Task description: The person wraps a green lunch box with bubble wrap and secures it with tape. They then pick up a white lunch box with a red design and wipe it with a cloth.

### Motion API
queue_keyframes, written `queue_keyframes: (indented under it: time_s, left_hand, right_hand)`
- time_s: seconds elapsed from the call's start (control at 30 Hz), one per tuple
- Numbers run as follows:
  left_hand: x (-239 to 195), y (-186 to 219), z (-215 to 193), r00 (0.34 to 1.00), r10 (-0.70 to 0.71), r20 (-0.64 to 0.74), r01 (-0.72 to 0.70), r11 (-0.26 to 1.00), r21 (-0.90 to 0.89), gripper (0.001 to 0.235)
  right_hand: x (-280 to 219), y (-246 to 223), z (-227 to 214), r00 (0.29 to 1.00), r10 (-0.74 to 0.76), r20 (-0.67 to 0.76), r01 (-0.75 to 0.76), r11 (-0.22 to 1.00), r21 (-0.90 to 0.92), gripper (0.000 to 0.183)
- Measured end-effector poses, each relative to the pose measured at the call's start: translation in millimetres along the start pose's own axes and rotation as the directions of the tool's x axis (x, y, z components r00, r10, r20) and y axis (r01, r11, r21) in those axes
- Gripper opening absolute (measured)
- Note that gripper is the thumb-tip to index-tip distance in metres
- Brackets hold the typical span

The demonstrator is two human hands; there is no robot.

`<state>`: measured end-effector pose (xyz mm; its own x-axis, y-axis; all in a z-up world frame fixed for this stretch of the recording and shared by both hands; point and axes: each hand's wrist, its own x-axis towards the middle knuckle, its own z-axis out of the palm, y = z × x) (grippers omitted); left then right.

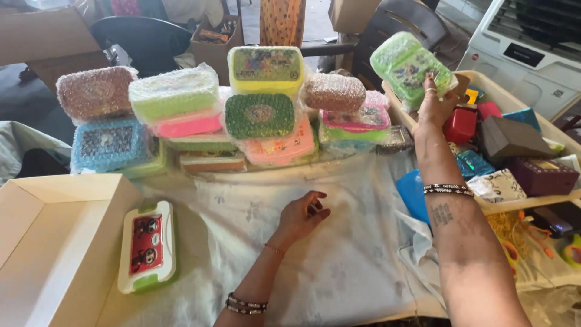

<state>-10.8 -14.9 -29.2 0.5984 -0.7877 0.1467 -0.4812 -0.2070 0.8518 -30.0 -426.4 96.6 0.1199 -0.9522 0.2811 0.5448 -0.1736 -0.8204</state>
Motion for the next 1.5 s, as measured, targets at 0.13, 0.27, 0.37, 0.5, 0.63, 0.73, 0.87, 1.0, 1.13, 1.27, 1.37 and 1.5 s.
queue_keyframes:
  time_s: [0.13, 0.27, 0.37, 0.5, 0.63, 0.73, 0.87, 1.0, 1.13, 1.27, 1.37, 1.5]
  left_hand:
    - [-0.7, 9.5, -3.1, 1.000, 0.030, 0.001, -0.030, 0.996, 0.079, 0.046]
    - [3.0, 14.3, -2.5, 1.000, -0.006, 0.013, 0.005, 0.995, 0.104, 0.045]
    - [2.5, 13.4, -1.0, 0.997, -0.066, 0.026, 0.063, 0.993, 0.097, 0.044]
    - [2.3, 12.3, -0.3, 0.999, -0.032, 0.017, 0.031, 0.995, 0.100, 0.043]
    - [2.5, 11.7, 0.2, 1.000, -0.025, 0.010, 0.024, 0.995, 0.102, 0.042]
    - [2.4, 11.6, 0.2, 0.999, -0.041, 0.015, 0.039, 0.993, 0.111, 0.041]
    - [4.8, 10.3, 1.9, 1.000, -0.021, 0.009, 0.020, 0.995, 0.097, 0.041]
    - [4.7, 7.8, -0.1, 0.999, -0.038, 0.019, 0.036, 0.993, 0.110, 0.041]
    - [7.4, 3.1, -1.7, 1.000, -0.020, 0.020, 0.018, 0.996, 0.082, 0.042]
    - [10.0, -2.0, 0.0, 0.999, -0.023, 0.031, 0.022, 0.999, 0.031, 0.041]
    - [11.0, -4.0, 1.7, 0.999, -0.033, 0.029, 0.033, 0.999, 0.008, 0.040]
    - [8.7, 1.7, 0.5, 0.998, -0.053, 0.030, 0.052, 0.998, 0.039, 0.039]
  right_hand:
    - [34.0, 45.5, -6.5, 0.991, 0.011, -0.132, -0.027, 0.993, -0.119, 0.070]
    - [24.9, 54.1, -9.3, 0.989, -0.021, -0.146, -0.031, 0.938, -0.345, 0.071]
    - [11.1, 53.2, -8.2, 0.965, 0.228, -0.131, -0.259, 0.741, -0.619, 0.069]
    - [-8.7, 39.4, -4.0, 0.993, -0.013, -0.121, -0.094, 0.547, -0.832, 0.068]
    - [-13.2, 43.6, -3.7, 0.978, -0.210, 0.024, 0.116, 0.440, -0.890, 0.036]
    - [-24.8, 34.7, -1.3, 0.973, -0.176, 0.147, 0.202, 0.359, -0.911, 0.034]
    - [-35.0, 29.4, -2.4, 0.993, 0.100, -0.055, -0.113, 0.764, -0.635, 0.030]
    - [-87.4, -16.0, 16.4, 0.995, -0.091, 0.043, 0.098, 0.976, -0.196, 0.023]
    - [-154.2, -95.0, 38.0, 0.930, -0.045, 0.366, 0.005, 0.994, 0.111, 0.007]
    - [-209.4, -155.1, 30.1, 0.825, -0.190, 0.531, 0.004, 0.944, 0.331, 0.011]
    - [-245.9, -190.9, 6.8, 0.627, -0.369, 0.686, -0.008, 0.878, 0.479, 0.034]
    - [-259.8, -245.3, -43.8, 0.205, -0.329, 0.922, 0.008, 0.942, 0.335, 0.042]
